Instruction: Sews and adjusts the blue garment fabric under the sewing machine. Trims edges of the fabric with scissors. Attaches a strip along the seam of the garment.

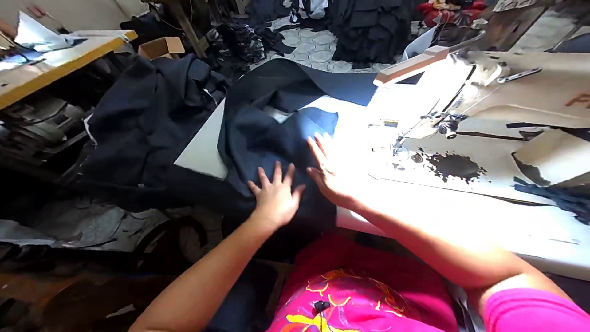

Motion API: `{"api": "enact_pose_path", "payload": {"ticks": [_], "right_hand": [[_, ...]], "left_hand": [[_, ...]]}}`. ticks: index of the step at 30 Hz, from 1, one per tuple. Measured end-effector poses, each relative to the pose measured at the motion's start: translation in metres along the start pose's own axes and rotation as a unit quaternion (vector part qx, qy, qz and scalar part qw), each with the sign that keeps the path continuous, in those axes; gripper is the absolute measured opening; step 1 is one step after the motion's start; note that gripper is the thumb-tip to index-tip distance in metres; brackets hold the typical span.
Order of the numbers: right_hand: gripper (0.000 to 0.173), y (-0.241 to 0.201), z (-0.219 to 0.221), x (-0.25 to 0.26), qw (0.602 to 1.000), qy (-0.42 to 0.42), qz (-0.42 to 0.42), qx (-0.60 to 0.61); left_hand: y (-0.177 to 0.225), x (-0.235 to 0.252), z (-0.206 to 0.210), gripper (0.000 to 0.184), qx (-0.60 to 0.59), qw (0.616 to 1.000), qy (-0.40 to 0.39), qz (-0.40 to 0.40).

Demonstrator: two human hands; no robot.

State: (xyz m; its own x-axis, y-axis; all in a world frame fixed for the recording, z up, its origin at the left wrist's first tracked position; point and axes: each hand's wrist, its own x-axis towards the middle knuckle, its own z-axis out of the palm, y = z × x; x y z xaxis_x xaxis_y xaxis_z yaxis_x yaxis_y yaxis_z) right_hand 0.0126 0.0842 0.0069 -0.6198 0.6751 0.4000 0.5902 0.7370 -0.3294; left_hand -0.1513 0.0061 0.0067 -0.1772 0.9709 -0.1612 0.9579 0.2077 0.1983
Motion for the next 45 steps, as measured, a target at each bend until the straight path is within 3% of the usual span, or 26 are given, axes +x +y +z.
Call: {"api": "enact_pose_path", "payload": {"ticks": [2, 4, 6, 9, 12, 13, 15, 17, 19, 21, 26, 28, 30, 32, 34, 35, 37, 39, 41, 42, 45], "right_hand": [[0.066, 0.019, 0.01, -0.033, 0.998, -0.027, 0.042, -0.04], [0.072, 0.028, 0.014, -0.062, 0.995, -0.045, 0.082, -0.046], [0.074, 0.017, 0.002, -0.088, 0.987, -0.096, 0.122, -0.035], [0.065, -0.003, -0.01, -0.125, 0.988, -0.088, 0.125, -0.03], [0.051, 0.0, -0.018, -0.148, 0.987, 0.06, 0.151, -0.023], [0.05, 0.006, -0.023, -0.152, 0.974, 0.12, 0.189, -0.04], [0.072, 0.021, -0.042, -0.151, 0.935, 0.123, 0.325, -0.071], [0.087, 0.034, -0.059, -0.139, 0.894, 0.014, 0.445, -0.046], [0.067, 0.038, -0.054, -0.131, 0.909, -0.011, 0.417, -0.022], [0.047, 0.03, -0.044, -0.125, 0.934, 0.036, 0.35, 0.055], [0.029, 0.018, -0.022, -0.101, 0.938, 0.111, 0.282, 0.166], [0.022, 0.014, -0.023, -0.093, 0.926, 0.135, 0.271, 0.227], [0.024, 0.003, -0.042, -0.092, 0.885, 0.166, 0.242, 0.363], [0.026, -0.014, -0.078, -0.1, 0.85, 0.203, 0.185, 0.449], [0.022, -0.02, -0.114, -0.115, 0.842, 0.224, 0.131, 0.473], [0.021, -0.019, -0.126, -0.123, 0.842, 0.232, 0.13, 0.469], [0.013, -0.007, -0.134, -0.132, 0.847, 0.238, 0.212, 0.426], [0.018, 0.015, -0.116, -0.137, 0.869, 0.191, 0.336, 0.308], [0.039, 0.038, -0.087, -0.142, 0.892, 0.099, 0.403, 0.179], [0.039, 0.044, -0.075, -0.141, 0.897, 0.057, 0.425, 0.112], [0.055, 0.033, -0.066, -0.134, 0.905, 0.038, 0.413, -0.097]], "left_hand": [[0.012, -0.012, -0.01, 0.056, -0.011, 0.997, -0.007, 0.073], [0.005, 0.003, -0.021, 0.037, -0.052, 0.978, 0.098, 0.179], [-0.004, 0.037, -0.039, 0.032, -0.071, 0.953, 0.18, 0.231], [-0.013, 0.094, -0.067, 0.044, -0.063, 0.969, 0.182, 0.154], [-0.026, 0.146, -0.06, 0.085, -0.086, 0.99, 0.098, 0.054], [-0.026, 0.156, -0.052, 0.091, -0.081, 0.994, 0.072, 0.031], [-0.014, 0.159, -0.044, 0.082, -0.057, 0.996, 0.066, 0.005], [0.003, 0.156, -0.046, 0.066, -0.035, 0.997, 0.062, -0.005], [0.011, 0.154, -0.05, 0.047, -0.004, 0.999, 0.05, 0.0], [0.01, 0.152, -0.056, 0.04, -0.013, 0.998, 0.064, 0.008], [0.004, 0.129, -0.098, 0.05, -0.12, 0.978, 0.171, 0.029], [0.007, 0.116, -0.124, 0.051, -0.129, 0.967, 0.218, 0.025], [0.001, 0.104, -0.159, 0.053, -0.151, 0.946, 0.286, 0.027], [-0.021, 0.101, -0.193, 0.059, -0.181, 0.917, 0.354, 0.035], [-0.064, 0.117, -0.215, 0.061, -0.217, 0.882, 0.417, 0.045], [-0.085, 0.127, -0.217, 0.06, -0.237, 0.864, 0.44, 0.059], [-0.093, 0.126, -0.207, 0.059, -0.259, 0.856, 0.443, 0.064], [-0.06, 0.101, -0.181, 0.063, -0.23, 0.887, 0.398, 0.038], [-0.037, 0.088, -0.139, 0.072, -0.172, 0.94, 0.293, 0.016], [-0.028, 0.085, -0.115, 0.076, -0.137, 0.955, 0.261, 0.028], [0.012, 0.064, -0.04, 0.065, -0.032, 0.96, 0.201, 0.191]]}}
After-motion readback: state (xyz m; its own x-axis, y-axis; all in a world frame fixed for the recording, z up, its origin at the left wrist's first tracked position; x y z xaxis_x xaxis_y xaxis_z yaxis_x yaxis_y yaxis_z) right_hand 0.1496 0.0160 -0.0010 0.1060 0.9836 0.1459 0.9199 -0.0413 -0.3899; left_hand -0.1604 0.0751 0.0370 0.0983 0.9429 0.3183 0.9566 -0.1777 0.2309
